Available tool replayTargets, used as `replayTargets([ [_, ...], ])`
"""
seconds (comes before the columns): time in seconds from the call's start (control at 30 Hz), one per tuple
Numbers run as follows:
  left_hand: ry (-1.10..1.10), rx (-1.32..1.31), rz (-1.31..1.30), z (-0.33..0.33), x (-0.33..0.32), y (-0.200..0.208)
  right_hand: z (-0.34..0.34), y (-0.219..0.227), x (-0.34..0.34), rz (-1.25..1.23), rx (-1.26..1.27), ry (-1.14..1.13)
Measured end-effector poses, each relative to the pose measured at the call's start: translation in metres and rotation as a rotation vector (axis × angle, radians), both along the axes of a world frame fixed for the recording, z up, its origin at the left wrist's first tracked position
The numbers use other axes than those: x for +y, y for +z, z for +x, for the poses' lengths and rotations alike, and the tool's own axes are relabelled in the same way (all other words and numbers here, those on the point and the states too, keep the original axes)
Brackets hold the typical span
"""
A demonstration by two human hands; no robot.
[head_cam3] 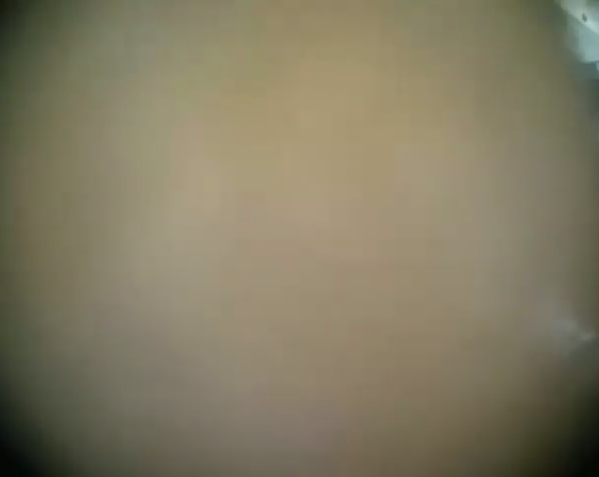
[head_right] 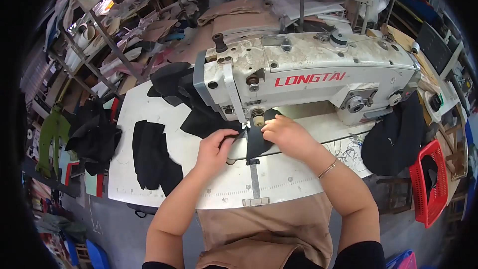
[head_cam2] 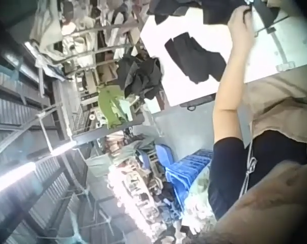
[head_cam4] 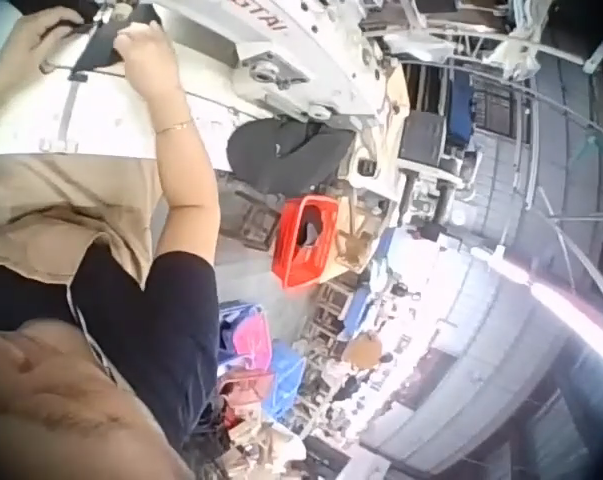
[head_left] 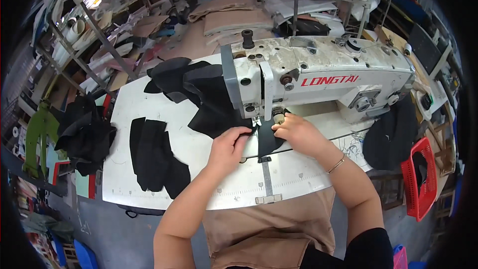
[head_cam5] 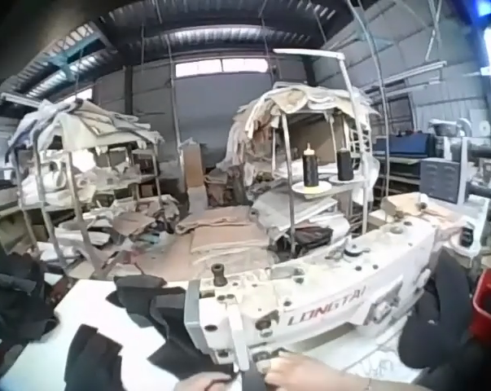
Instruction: Using an industrial sewing machine to stitch together black fabric or leather shoe components.
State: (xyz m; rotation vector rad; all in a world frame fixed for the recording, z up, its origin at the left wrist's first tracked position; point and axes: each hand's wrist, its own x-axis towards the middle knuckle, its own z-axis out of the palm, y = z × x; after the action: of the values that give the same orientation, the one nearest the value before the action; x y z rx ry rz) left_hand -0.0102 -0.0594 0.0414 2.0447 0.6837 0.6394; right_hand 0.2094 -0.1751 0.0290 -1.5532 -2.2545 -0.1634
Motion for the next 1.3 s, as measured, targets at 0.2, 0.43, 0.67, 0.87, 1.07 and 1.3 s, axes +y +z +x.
replayTargets([
  [0.2, -0.239, 0.029, 0.651, -0.007, -0.002, -0.020, -0.022, 0.013, -0.002, 0.121, -0.113, -0.013],
  [0.43, -0.269, 0.058, 0.618, -0.012, 0.003, -0.021, -0.015, -0.003, 0.000, 0.003, -0.060, 0.024],
  [0.67, -0.253, 0.083, 0.719, -0.011, -0.003, -0.020, -0.032, 0.003, -0.003, 0.046, -0.095, 0.004],
  [0.87, -0.195, -0.018, 0.382, -0.009, 0.002, -0.025, -0.021, 0.005, -0.004, -0.055, -0.003, -0.048],
  [1.07, -0.255, 0.055, 0.630, -0.010, -0.003, -0.018, -0.023, 0.004, -0.003, -0.053, -0.003, -0.048],
  [1.3, -0.249, 0.094, 0.764, -0.010, -0.002, -0.022, -0.025, 0.002, -0.001, 0.009, -0.085, -0.072],
])
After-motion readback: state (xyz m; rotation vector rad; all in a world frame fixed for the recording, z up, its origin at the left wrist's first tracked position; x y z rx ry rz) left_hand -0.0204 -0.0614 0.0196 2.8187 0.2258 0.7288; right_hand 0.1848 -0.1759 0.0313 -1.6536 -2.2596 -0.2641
